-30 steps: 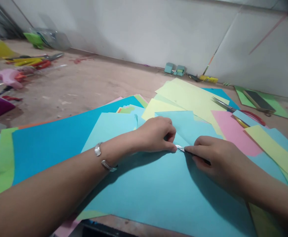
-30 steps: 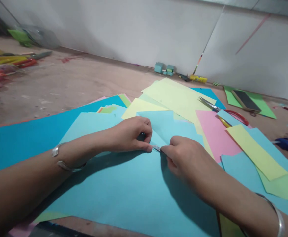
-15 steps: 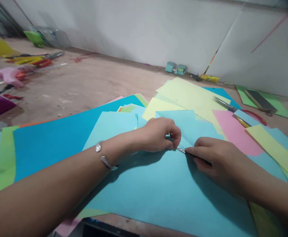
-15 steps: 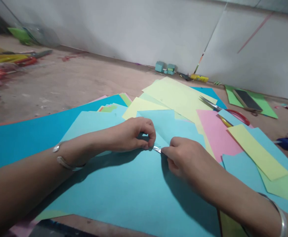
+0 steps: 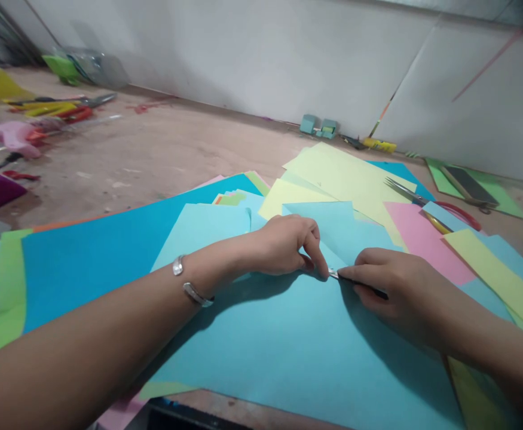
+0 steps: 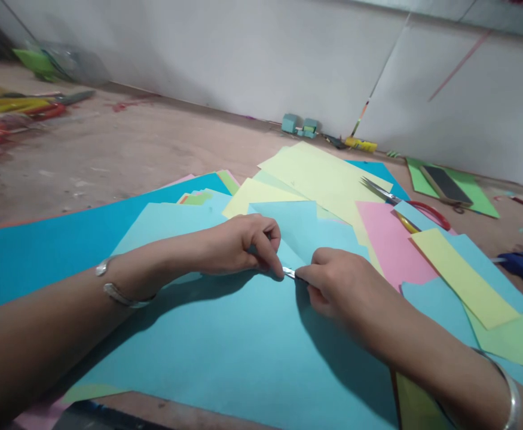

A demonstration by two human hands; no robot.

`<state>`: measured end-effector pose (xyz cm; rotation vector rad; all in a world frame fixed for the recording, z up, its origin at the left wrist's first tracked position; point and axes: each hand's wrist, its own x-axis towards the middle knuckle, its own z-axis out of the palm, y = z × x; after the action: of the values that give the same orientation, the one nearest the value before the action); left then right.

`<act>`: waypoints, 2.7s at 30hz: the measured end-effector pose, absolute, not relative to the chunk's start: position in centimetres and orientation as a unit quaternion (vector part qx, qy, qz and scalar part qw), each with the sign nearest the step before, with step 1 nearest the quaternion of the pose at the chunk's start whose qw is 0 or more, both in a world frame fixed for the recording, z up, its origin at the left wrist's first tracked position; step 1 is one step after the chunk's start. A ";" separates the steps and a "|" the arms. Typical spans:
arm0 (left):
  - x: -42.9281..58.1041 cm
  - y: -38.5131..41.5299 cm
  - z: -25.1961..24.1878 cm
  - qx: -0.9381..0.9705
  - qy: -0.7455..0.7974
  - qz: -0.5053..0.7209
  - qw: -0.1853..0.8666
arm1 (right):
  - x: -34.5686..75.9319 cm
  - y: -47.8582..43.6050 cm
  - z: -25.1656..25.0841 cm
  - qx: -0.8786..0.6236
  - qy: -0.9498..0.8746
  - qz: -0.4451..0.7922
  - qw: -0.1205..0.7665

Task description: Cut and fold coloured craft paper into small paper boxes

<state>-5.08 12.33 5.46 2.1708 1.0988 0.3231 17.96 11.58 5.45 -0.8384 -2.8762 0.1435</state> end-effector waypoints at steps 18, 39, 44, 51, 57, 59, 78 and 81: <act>-5.5 12.5 6.2 0.849 0.419 0.076 0.314 | 17.4 10.0 5.8 -0.275 -0.959 0.022 0.066; -5.4 12.6 5.9 0.850 0.414 0.090 0.314 | 16.0 9.4 5.7 -0.265 -0.961 -0.015 0.075; -5.6 12.5 6.2 0.852 0.413 0.074 0.313 | 15.8 9.4 5.8 -0.268 -0.960 -0.017 0.075; -6.1 12.5 6.4 0.873 0.386 0.054 0.292 | 16.6 9.7 6.0 -0.271 -0.961 -0.016 0.056; -5.9 12.4 6.6 0.873 0.387 0.044 0.294 | 16.7 9.9 5.7 -0.252 -0.965 -0.027 0.064; -6.0 12.5 6.5 0.875 0.385 0.048 0.288 | 16.5 9.8 5.4 -0.252 -0.964 -0.031 0.074; -6.2 12.6 6.0 0.882 0.373 0.064 0.281 | 15.2 9.5 5.3 -0.262 -0.963 0.010 0.057; -6.1 12.6 6.1 0.882 0.377 0.054 0.278 | 15.3 9.7 5.9 -0.262 -0.963 0.027 0.056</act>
<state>-6.09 12.59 6.13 2.3674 1.0133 0.1448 15.27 9.73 5.87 -0.7951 -2.9217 0.0832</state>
